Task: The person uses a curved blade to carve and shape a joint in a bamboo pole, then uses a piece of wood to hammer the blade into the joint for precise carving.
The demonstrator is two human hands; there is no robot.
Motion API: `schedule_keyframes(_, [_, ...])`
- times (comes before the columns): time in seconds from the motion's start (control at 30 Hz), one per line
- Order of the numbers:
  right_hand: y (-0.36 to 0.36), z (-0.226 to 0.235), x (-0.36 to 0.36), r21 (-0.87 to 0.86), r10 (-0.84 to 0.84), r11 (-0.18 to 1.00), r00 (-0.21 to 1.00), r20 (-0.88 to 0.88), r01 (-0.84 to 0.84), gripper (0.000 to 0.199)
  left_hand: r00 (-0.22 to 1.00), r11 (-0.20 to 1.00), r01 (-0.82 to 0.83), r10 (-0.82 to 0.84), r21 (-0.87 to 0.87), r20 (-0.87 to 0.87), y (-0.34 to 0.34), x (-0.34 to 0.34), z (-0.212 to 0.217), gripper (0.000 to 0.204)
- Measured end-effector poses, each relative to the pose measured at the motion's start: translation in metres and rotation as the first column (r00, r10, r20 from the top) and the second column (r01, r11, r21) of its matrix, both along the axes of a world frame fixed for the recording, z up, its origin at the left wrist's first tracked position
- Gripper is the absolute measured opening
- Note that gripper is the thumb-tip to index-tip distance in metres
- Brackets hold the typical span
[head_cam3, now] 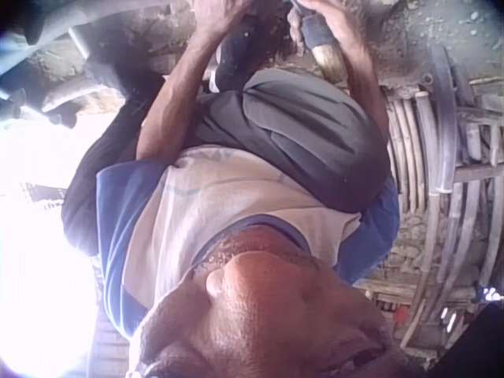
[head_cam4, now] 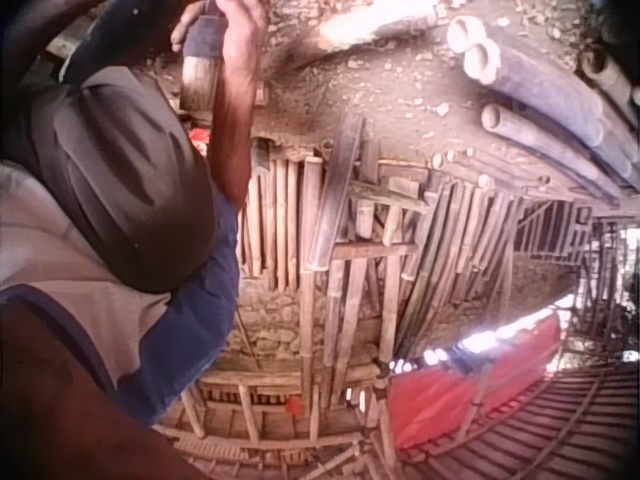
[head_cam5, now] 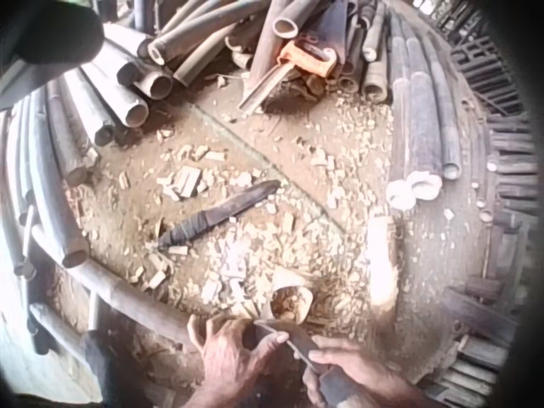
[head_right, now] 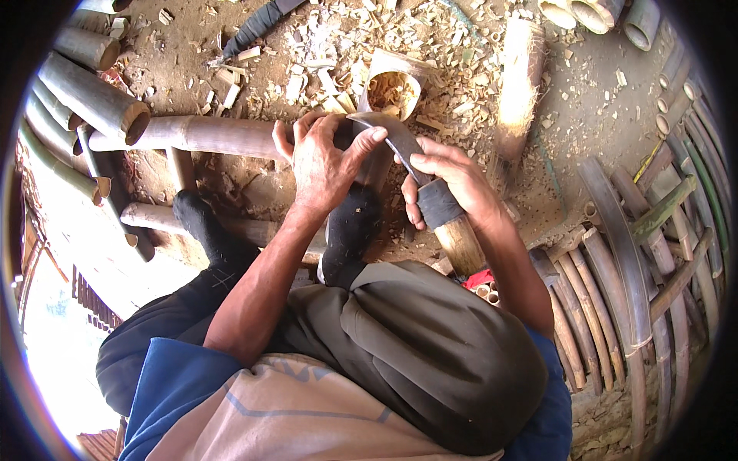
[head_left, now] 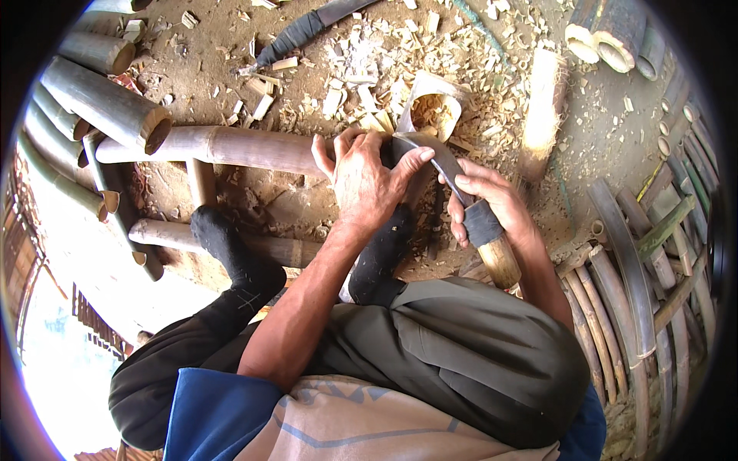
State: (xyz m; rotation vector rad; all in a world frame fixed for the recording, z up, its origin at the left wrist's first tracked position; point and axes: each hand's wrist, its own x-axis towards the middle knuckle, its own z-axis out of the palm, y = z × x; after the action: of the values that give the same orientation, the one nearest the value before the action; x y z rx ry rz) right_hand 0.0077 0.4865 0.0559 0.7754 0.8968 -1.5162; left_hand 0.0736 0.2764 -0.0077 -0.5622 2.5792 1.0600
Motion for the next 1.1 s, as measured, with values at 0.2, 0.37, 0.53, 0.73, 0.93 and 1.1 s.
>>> schedule_keyframes(0.2, [-0.004, -0.005, 0.002, 0.047, -0.021, 0.999, 0.997, -0.074, 0.025, 0.02, 0.992, 0.997, -0.025, 0.032, -0.067, 0.119, 0.005, -0.008, 0.003, 0.088])
schedule_keyframes(0.37, [-0.009, -0.015, 0.014, 0.098, -0.078, 0.991, 0.985, -0.152, 0.093, 0.019, 0.987, 0.992, -0.079, 0.092, -0.099, 0.132, 0.01, -0.014, 0.003, 0.087])
schedule_keyframes(0.53, [-0.022, -0.013, 0.024, 0.128, -0.135, 0.978, 0.967, -0.215, 0.165, 0.022, 0.982, 0.989, -0.121, 0.132, -0.084, 0.137, 0.013, -0.016, 0.002, 0.085])
schedule_keyframes(0.73, [-0.017, -0.002, 0.015, 0.073, -0.064, 0.994, 0.988, -0.143, 0.075, 0.022, 0.996, 0.999, -0.033, 0.033, 0.009, 0.086, 0.0, -0.008, 0.003, 0.086])
schedule_keyframes(0.93, [-0.02, -0.008, 0.017, 0.142, -0.054, 0.987, 0.981, -0.188, 0.082, 0.02, 0.983, 0.996, -0.086, 0.088, -0.021, 0.163, 0.005, -0.017, 0.007, 0.086])
schedule_keyframes(1.1, [-0.031, -0.016, 0.021, 0.176, -0.078, 0.975, 0.955, -0.288, 0.133, 0.018, 0.964, 0.987, -0.14, 0.154, -0.077, 0.215, 0.011, -0.024, 0.005, 0.088])
